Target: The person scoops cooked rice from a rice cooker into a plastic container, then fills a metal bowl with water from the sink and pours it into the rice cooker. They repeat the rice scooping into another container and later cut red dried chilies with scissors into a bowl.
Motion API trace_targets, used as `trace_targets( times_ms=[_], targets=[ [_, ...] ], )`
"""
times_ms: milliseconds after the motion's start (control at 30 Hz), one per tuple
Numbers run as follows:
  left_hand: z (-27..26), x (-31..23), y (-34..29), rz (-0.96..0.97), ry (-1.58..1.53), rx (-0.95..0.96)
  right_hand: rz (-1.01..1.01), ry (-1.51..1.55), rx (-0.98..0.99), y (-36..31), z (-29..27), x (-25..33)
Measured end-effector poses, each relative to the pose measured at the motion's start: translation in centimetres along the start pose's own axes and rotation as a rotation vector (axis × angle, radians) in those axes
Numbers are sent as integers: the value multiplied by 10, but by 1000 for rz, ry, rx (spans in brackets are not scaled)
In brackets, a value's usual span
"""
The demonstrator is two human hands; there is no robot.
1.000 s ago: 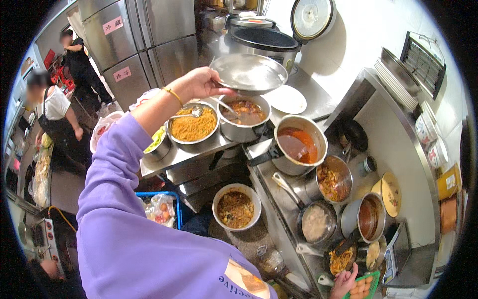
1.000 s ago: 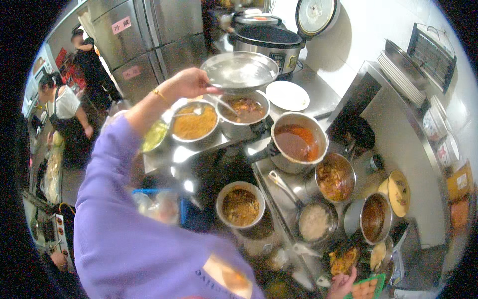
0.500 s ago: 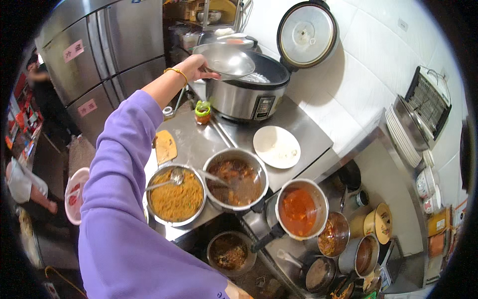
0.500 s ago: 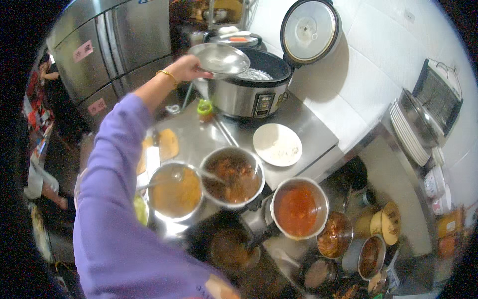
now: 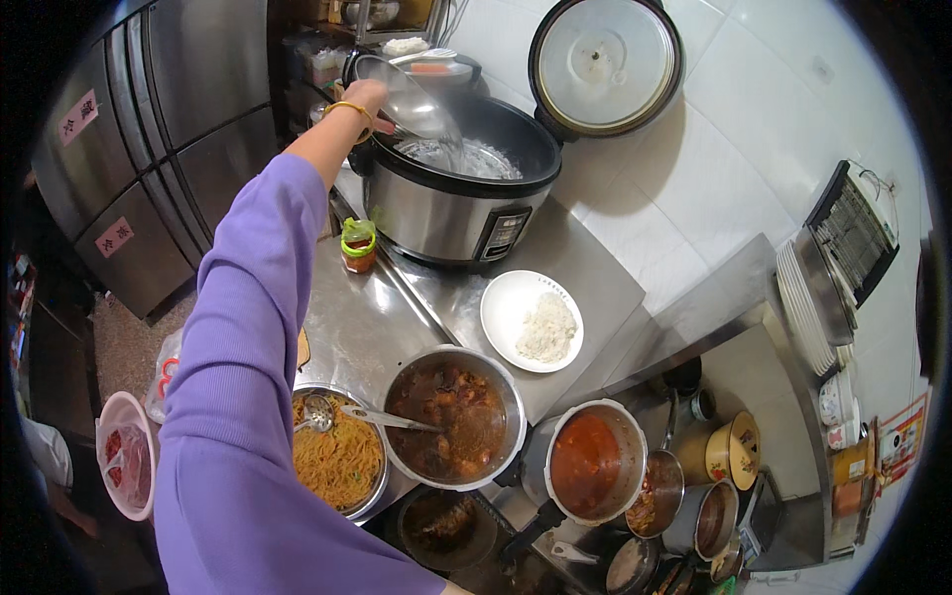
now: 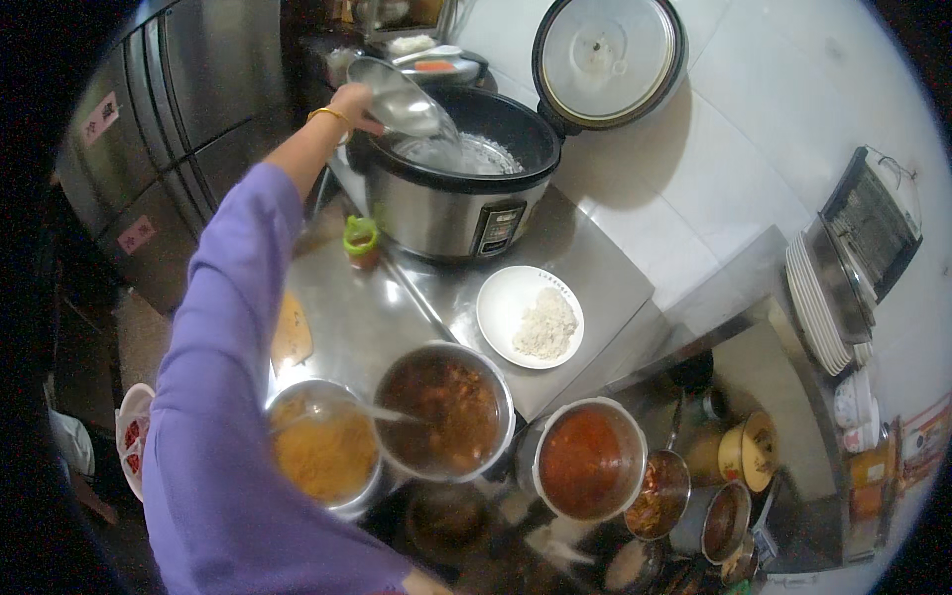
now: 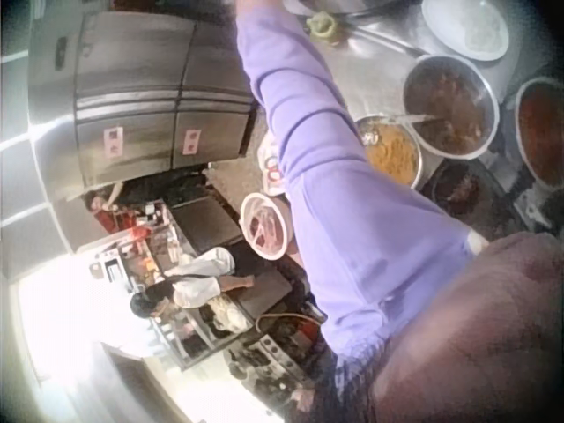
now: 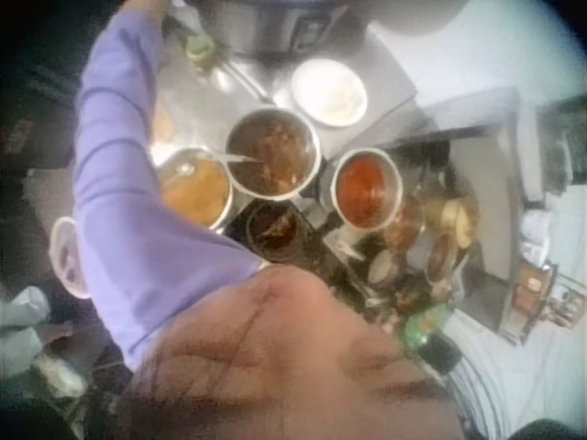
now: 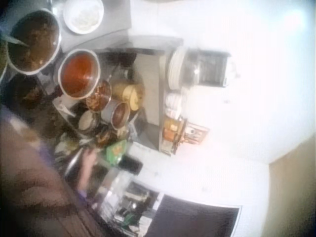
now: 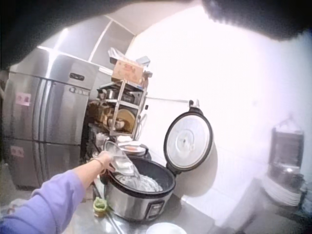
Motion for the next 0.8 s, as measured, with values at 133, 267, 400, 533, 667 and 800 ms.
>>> trace_targets(
  times_ms=[133, 267, 400, 533, 667, 800],
  targets=[
    [-5, -5, 12, -210, 106, 177, -26, -47, 29, 7, 2, 13],
    [-9, -16, 17, -620, -393, -67, -34, -82, 75, 11, 2, 29],
    [-7, -30, 15, -794, -447, -415, -16, -221, 99, 11, 0, 39],
    [-9, -42, 17, -687, -287, -438, -158, -373, -45, 5, -2, 43],
    [-18, -53, 15, -635, -199, -570, -130, -207, 15, 3, 2, 34],
    [-10, -42, 9, -787, -787, -319, -237, -251, 47, 12, 5, 30]
  ],
)
Point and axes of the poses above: each hand's wrist, its own y-axis towards the middle knuckle, its own z-axis out of the palm, x = y × z, the point moved 3 cm from there along y, towards the middle knuckle, and after that the axes turned 7 degrees about x, right-handed, at the moved point
